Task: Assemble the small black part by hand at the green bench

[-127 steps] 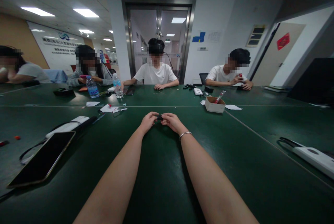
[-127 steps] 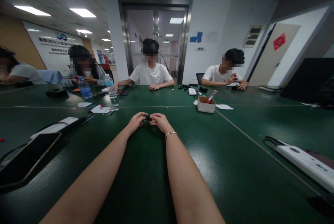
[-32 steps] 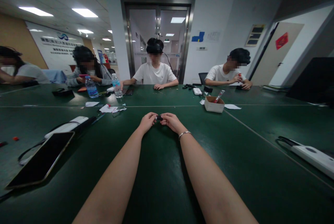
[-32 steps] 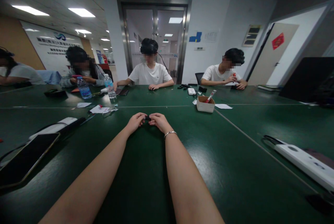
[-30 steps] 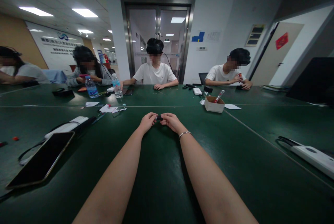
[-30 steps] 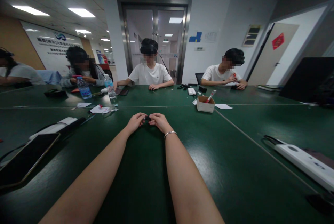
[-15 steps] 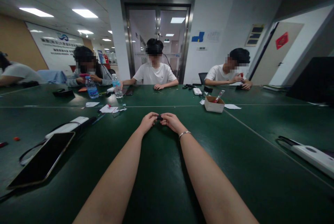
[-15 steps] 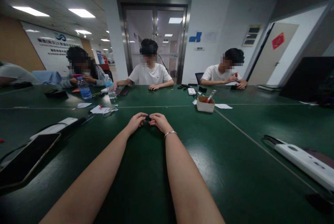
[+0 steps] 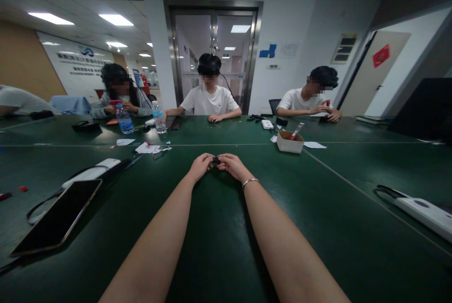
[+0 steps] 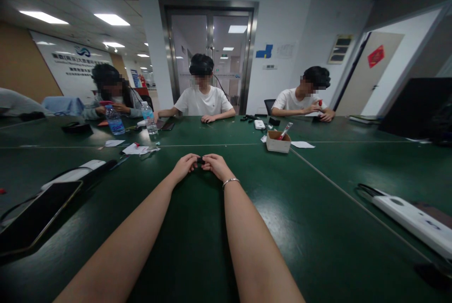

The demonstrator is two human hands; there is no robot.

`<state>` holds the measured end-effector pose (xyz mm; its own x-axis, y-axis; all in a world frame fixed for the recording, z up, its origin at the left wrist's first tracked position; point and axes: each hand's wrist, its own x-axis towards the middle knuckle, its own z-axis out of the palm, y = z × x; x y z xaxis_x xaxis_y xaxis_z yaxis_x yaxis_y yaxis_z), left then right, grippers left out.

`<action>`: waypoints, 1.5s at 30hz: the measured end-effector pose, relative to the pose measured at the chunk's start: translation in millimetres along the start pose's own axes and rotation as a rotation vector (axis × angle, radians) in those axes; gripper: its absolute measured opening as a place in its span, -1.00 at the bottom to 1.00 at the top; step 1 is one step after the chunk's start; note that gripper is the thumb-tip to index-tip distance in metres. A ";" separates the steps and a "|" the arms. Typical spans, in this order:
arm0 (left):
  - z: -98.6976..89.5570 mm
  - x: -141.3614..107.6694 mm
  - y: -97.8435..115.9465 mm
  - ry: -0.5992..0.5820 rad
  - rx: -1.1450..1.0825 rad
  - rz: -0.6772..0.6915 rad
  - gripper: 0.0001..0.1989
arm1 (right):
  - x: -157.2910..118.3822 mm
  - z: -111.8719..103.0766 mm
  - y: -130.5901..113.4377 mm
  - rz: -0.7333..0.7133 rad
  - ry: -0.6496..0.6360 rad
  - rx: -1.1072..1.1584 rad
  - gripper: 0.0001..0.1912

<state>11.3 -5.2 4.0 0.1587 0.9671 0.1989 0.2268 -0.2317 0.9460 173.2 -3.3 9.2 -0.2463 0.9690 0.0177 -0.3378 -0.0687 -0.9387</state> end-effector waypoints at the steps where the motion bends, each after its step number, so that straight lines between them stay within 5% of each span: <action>1: 0.0 -0.1 -0.2 -0.003 0.008 0.004 -0.74 | 0.1 -0.3 0.3 -0.001 0.000 -0.001 -0.94; 14: 1.0 3.5 -10.2 0.034 -0.024 -0.026 -0.61 | -2.1 0.9 0.0 -0.002 0.012 0.006 -0.92; 45: -0.7 1.1 -8.6 0.040 0.011 0.003 -0.71 | -2.6 0.0 0.0 0.001 -0.001 0.008 -0.97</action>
<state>8.8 -2.1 -3.7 0.1211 0.9697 0.2121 0.2373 -0.2358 0.9424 173.8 -5.9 9.1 -0.2476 0.9687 0.0167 -0.3447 -0.0719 -0.9360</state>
